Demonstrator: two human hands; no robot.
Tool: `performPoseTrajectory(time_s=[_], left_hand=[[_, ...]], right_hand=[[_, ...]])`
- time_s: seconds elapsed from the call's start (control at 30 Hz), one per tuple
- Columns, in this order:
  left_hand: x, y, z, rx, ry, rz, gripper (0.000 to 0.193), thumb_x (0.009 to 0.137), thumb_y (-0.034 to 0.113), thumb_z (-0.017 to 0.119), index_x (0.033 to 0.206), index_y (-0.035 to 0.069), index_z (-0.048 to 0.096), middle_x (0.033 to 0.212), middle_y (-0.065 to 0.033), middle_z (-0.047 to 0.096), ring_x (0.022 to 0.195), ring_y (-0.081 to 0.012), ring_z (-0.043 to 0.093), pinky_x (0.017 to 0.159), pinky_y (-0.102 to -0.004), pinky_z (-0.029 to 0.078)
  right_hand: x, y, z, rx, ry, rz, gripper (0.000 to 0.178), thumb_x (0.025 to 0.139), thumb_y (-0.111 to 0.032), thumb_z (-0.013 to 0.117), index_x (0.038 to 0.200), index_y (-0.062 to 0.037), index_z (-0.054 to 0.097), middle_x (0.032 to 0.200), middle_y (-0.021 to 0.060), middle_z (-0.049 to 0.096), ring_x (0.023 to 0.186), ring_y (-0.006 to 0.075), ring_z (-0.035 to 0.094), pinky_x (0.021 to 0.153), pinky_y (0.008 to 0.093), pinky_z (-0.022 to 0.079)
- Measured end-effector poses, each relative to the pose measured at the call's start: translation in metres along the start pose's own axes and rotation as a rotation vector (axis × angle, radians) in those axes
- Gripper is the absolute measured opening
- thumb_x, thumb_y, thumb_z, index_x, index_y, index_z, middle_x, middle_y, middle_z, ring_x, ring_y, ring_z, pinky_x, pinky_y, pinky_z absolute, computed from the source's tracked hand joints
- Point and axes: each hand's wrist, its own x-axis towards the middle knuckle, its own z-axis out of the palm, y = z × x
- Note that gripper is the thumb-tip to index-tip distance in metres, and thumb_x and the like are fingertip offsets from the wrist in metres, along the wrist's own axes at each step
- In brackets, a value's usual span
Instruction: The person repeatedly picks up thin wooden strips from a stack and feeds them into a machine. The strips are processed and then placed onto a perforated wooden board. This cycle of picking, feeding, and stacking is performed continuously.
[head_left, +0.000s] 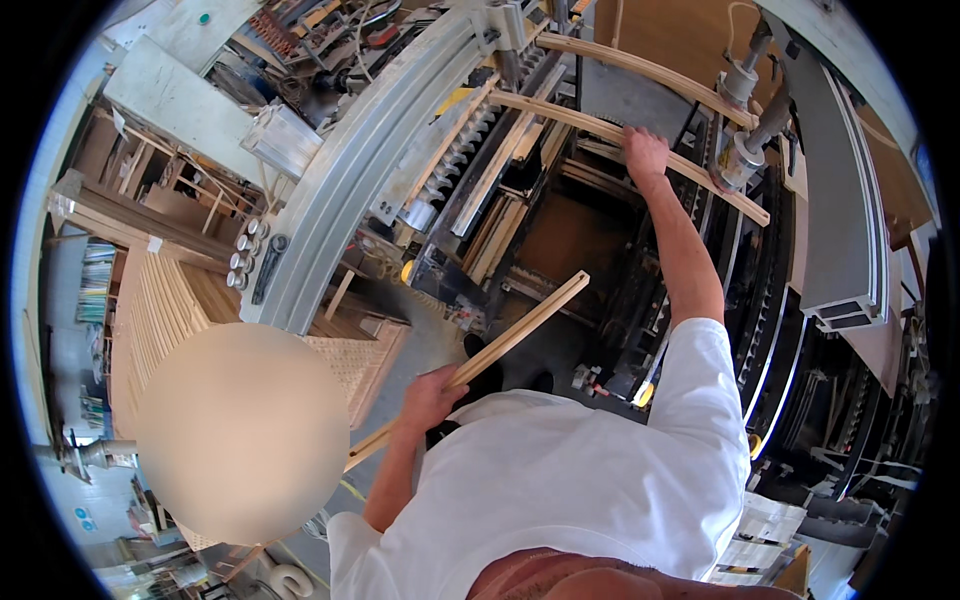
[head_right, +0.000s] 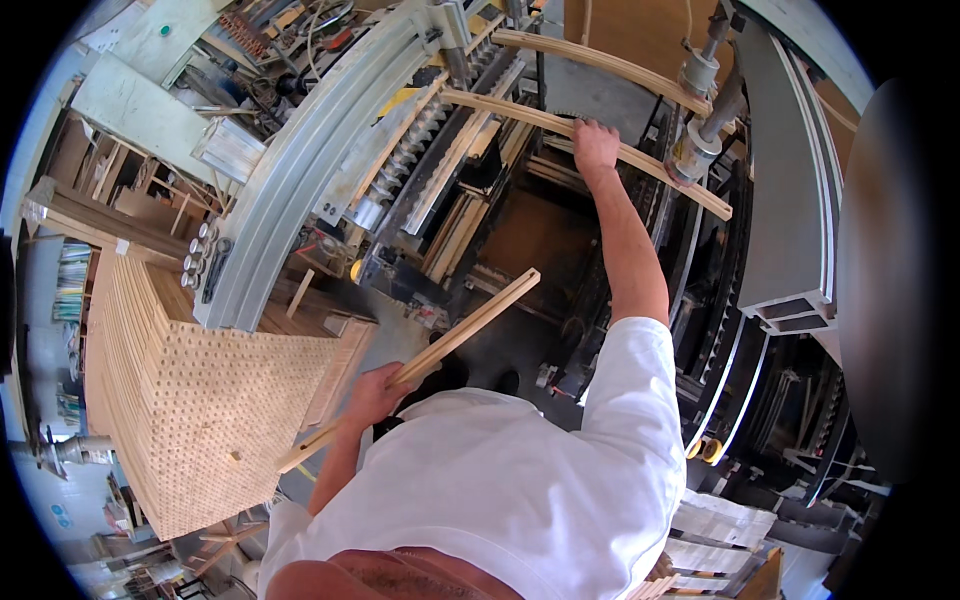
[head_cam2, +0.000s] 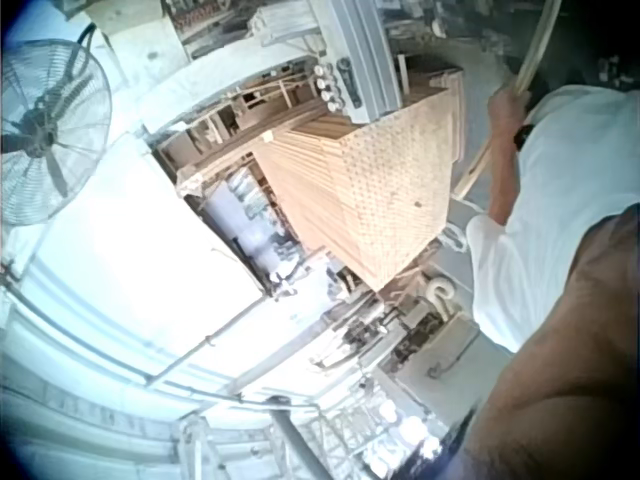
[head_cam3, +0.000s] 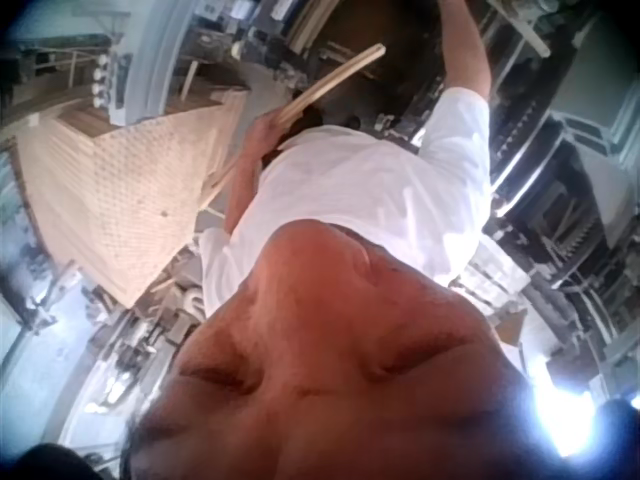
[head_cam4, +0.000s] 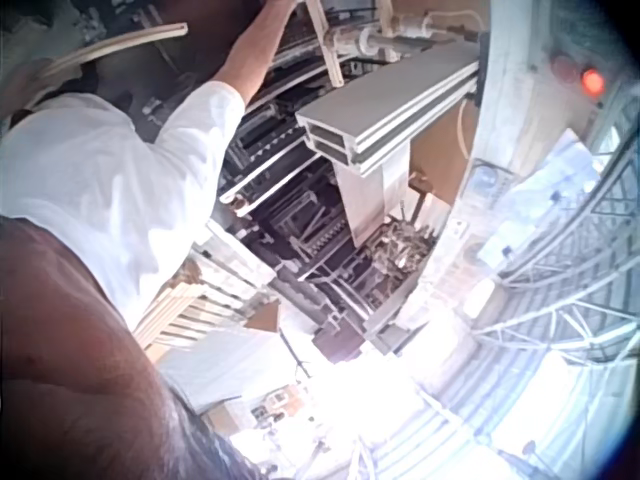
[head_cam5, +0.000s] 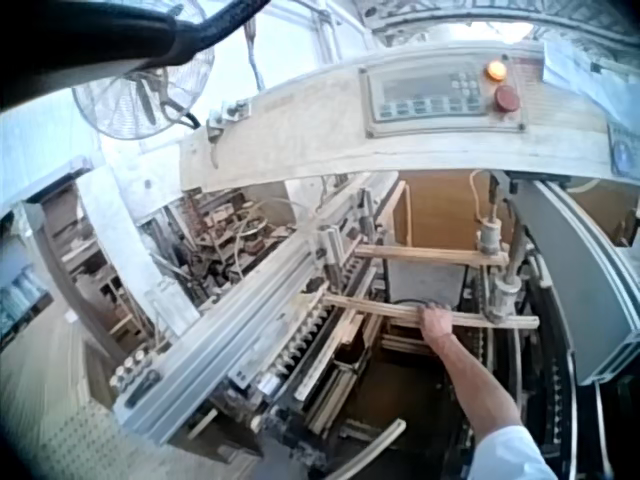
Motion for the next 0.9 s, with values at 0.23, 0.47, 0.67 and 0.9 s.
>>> performPoseTrajectory(time_s=[0.23,0.47,0.67,0.9], left_hand=[[-0.06,0.025,-0.058,-0.11,0.102,-0.09,0.036,0.082,0.019,0.075,0.113,0.005,0.065,0.091,-0.0165,0.068,0.081,-0.0294,0.064,0.073,-0.0373,0.05],[-0.16,-0.019,-0.119,-0.421,0.347,-0.292,0.038,0.083,0.017,0.076,0.115,0.0,0.065,0.083,-0.0008,0.064,0.072,-0.0068,0.053,0.066,-0.0256,0.046],[-0.245,-0.06,-0.195,-0.546,0.831,-0.143,0.041,0.088,0.028,0.072,0.116,-0.001,0.066,0.083,-0.001,0.064,0.073,-0.0094,0.056,0.069,-0.026,0.046],[-0.328,-0.155,-0.329,-0.496,1.28,-0.418,0.043,0.093,0.034,0.064,0.114,-0.003,0.067,0.073,-0.0046,0.064,0.064,-0.0115,0.059,0.06,-0.0279,0.048]], right_hand=[[0.0,0.008,0.003,-0.035,-0.029,0.026,0.015,0.087,-0.018,0.056,0.099,-0.0146,0.064,0.099,0.0075,0.068,0.097,0.0291,0.066,0.084,0.0456,0.046],[0.002,-0.003,-0.008,-0.063,-0.102,0.083,0.033,0.087,-0.031,0.062,0.114,-0.014,0.062,0.116,0.0124,0.063,0.109,0.0337,0.06,0.091,0.0498,0.046],[-0.02,-0.028,-0.017,0.369,0.324,0.038,0.043,0.091,-0.032,0.065,0.122,-0.0024,0.061,0.128,0.02,0.058,0.114,0.0384,0.057,0.094,0.0468,0.047],[-0.123,-0.205,-0.118,0.944,0.119,-0.074,0.033,0.095,-0.017,0.064,0.119,0.0049,0.061,0.11,0.0175,0.063,0.09,0.027,0.063,0.079,0.0348,0.051]])
